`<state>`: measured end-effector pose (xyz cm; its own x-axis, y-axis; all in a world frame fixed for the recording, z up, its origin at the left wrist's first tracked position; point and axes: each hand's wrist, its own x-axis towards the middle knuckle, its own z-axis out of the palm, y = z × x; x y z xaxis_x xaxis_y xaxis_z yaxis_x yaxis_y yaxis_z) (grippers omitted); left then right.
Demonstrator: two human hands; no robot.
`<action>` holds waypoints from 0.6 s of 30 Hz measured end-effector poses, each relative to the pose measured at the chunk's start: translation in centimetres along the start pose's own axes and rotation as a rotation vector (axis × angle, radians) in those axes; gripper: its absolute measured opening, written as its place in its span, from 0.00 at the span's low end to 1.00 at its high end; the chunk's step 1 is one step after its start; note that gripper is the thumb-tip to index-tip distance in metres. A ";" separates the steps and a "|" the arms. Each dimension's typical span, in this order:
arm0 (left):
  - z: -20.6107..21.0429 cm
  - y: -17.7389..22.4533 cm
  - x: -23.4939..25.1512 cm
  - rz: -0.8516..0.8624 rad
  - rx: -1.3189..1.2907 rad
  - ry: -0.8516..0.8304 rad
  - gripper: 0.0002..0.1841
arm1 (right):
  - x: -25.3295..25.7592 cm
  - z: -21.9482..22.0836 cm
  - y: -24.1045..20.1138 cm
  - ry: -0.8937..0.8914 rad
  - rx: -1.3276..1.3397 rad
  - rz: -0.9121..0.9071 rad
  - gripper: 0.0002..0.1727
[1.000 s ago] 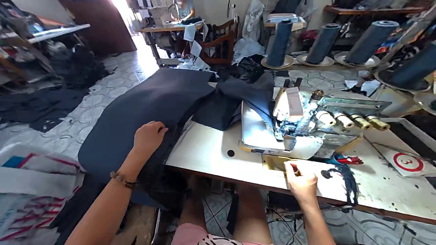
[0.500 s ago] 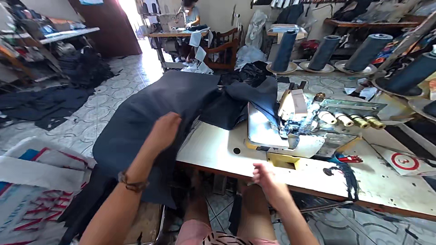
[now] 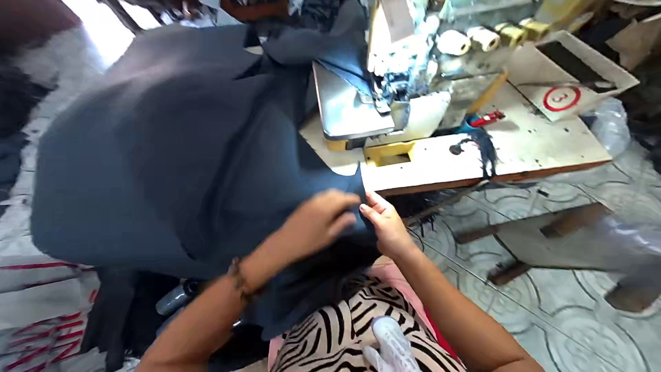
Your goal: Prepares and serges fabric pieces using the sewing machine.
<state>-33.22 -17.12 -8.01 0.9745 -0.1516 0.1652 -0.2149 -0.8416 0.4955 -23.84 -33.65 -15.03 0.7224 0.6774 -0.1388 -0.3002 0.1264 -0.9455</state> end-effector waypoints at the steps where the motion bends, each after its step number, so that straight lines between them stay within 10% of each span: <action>1: -0.2 -1.7 1.9 0.026 0.064 0.071 0.19 | -0.9 -0.4 0.8 0.013 -0.014 -0.015 0.21; 10: 1.9 -4.8 8.5 0.291 -0.273 -0.100 0.25 | -3.3 -3.7 1.2 -0.003 -0.103 -0.179 0.19; 18: 3.1 -2.3 7.1 0.091 -0.571 -0.020 0.08 | -3.2 -5.4 -0.1 -0.017 -0.092 -0.216 0.17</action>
<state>-25.64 -17.91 -10.61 0.9502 -0.2247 0.2158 -0.2933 -0.4120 0.8627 -22.73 -39.70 -16.06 0.7528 0.6540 0.0740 -0.0814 0.2041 -0.9756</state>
